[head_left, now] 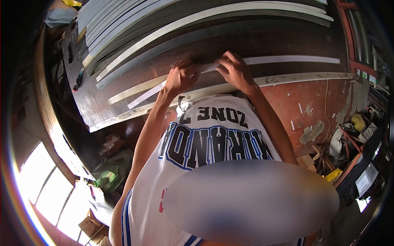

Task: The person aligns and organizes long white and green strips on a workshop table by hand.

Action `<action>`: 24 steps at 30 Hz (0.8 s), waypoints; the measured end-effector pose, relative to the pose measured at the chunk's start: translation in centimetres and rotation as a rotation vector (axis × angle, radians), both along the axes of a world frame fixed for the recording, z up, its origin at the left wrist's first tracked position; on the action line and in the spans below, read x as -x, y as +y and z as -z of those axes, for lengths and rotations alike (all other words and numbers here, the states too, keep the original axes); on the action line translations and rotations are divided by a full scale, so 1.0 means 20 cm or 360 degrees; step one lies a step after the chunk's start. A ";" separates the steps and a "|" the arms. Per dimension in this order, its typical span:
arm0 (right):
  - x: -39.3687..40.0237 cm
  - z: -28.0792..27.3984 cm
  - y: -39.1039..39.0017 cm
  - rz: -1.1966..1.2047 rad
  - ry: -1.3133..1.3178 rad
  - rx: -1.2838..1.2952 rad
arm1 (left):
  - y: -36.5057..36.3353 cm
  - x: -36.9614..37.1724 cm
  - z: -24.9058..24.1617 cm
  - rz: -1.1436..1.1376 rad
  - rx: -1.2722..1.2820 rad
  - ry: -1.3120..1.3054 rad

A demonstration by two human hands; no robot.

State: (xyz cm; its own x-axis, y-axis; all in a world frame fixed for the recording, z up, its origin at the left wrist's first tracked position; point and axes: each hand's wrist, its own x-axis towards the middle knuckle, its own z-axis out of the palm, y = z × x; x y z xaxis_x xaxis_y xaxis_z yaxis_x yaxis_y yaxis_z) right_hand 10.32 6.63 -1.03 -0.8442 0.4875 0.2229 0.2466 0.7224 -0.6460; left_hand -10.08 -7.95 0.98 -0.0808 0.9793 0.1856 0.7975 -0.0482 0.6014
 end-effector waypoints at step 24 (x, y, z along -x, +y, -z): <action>-0.71 0.11 0.34 0.0453 -0.0429 -0.0551 | -0.02 0.02 0.03 0.0005 0.0018 0.0020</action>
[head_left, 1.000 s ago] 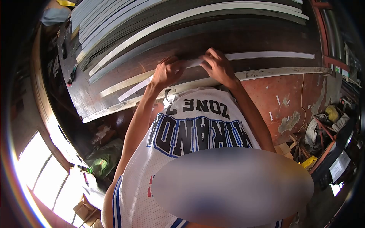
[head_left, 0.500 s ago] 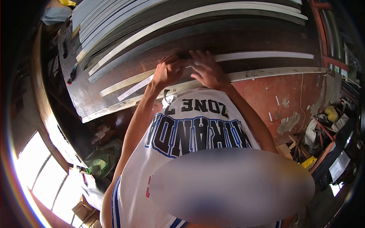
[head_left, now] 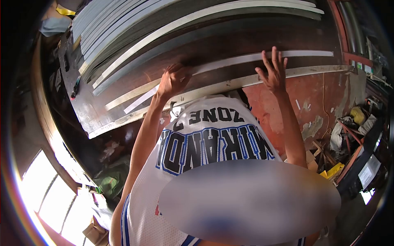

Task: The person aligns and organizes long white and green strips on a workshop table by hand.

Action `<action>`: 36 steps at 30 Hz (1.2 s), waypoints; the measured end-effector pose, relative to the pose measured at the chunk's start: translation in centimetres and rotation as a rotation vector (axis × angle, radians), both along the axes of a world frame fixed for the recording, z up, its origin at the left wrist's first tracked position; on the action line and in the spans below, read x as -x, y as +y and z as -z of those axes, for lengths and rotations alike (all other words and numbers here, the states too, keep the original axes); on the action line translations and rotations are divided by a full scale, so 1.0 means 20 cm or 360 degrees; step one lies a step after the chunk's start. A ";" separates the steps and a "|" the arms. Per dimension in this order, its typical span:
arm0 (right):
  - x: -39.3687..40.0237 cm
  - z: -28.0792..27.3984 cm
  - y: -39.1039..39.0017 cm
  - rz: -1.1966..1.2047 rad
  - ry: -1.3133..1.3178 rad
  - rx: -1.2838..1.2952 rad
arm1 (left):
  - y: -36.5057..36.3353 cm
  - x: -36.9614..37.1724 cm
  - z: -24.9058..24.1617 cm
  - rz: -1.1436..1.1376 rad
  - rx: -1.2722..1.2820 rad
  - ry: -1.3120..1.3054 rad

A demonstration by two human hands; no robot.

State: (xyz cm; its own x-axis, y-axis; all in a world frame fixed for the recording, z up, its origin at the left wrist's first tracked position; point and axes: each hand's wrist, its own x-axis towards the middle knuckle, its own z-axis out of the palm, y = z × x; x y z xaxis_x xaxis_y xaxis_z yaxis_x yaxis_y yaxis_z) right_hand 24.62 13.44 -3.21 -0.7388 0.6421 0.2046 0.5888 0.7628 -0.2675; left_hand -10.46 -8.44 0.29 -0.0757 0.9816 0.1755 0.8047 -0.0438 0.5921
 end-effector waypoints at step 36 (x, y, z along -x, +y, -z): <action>0.46 -0.09 -0.19 -0.0211 0.0350 0.0591 | -0.07 0.03 -0.10 -0.0010 0.0230 -0.0063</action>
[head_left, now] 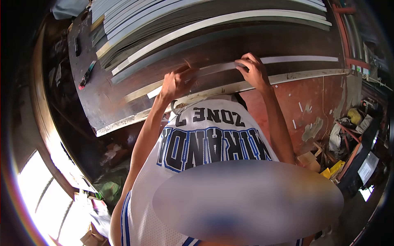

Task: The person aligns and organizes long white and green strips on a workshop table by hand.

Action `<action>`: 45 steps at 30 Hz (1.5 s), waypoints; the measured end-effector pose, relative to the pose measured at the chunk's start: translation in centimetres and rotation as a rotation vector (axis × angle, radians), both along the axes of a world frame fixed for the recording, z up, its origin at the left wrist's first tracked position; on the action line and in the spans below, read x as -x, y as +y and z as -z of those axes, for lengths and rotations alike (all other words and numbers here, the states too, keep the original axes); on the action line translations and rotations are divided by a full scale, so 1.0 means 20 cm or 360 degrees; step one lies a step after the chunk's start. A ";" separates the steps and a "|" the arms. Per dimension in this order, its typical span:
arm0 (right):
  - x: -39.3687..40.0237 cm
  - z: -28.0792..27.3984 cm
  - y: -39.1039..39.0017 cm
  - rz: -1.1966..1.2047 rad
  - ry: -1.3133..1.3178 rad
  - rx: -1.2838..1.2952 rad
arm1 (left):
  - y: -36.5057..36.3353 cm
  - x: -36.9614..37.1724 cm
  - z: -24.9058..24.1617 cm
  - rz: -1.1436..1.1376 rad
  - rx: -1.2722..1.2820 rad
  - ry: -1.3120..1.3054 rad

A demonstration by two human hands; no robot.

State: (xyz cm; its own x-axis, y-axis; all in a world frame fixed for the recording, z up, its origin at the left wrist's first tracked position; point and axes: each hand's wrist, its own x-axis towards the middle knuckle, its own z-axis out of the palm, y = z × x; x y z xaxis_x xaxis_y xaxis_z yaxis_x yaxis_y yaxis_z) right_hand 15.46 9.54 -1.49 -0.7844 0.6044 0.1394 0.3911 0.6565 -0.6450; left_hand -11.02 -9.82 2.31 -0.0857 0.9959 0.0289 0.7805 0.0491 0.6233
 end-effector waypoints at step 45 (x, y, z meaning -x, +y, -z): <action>0.18 -0.01 -0.06 -0.0134 -0.0021 0.0123 | 0.00 0.00 0.07 -0.0137 0.0110 0.0063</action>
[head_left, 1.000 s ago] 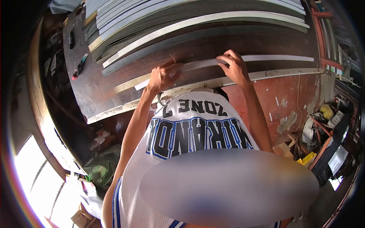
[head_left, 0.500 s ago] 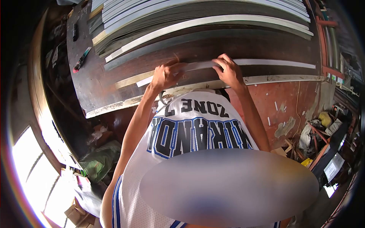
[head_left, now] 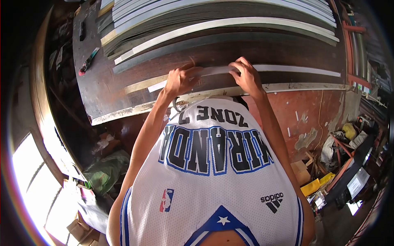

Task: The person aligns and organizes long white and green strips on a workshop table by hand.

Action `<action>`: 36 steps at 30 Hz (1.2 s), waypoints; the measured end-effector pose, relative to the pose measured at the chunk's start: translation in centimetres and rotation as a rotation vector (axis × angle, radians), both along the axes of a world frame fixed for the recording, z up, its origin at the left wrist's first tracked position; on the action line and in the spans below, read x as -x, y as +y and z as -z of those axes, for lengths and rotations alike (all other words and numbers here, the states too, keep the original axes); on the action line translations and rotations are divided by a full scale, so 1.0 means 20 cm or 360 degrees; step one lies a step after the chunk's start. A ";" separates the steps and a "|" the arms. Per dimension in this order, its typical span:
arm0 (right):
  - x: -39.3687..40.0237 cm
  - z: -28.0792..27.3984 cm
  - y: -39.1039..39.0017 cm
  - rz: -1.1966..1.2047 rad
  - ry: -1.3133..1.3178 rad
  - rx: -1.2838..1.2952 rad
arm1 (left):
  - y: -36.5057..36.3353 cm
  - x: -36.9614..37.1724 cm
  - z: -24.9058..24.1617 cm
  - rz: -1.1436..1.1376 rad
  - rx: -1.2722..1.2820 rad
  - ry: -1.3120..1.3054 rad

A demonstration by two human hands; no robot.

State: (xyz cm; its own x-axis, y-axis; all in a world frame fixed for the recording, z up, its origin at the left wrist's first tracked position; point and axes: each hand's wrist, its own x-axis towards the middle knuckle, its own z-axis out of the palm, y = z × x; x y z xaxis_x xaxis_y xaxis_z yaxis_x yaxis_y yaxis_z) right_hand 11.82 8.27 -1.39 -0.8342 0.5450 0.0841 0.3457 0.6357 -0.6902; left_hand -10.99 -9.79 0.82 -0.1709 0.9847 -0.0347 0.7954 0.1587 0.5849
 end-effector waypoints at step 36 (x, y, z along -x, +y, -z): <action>0.14 0.00 -0.14 -0.0035 0.0083 -0.0003 | 0.03 0.01 0.07 -0.0091 0.0038 -0.0063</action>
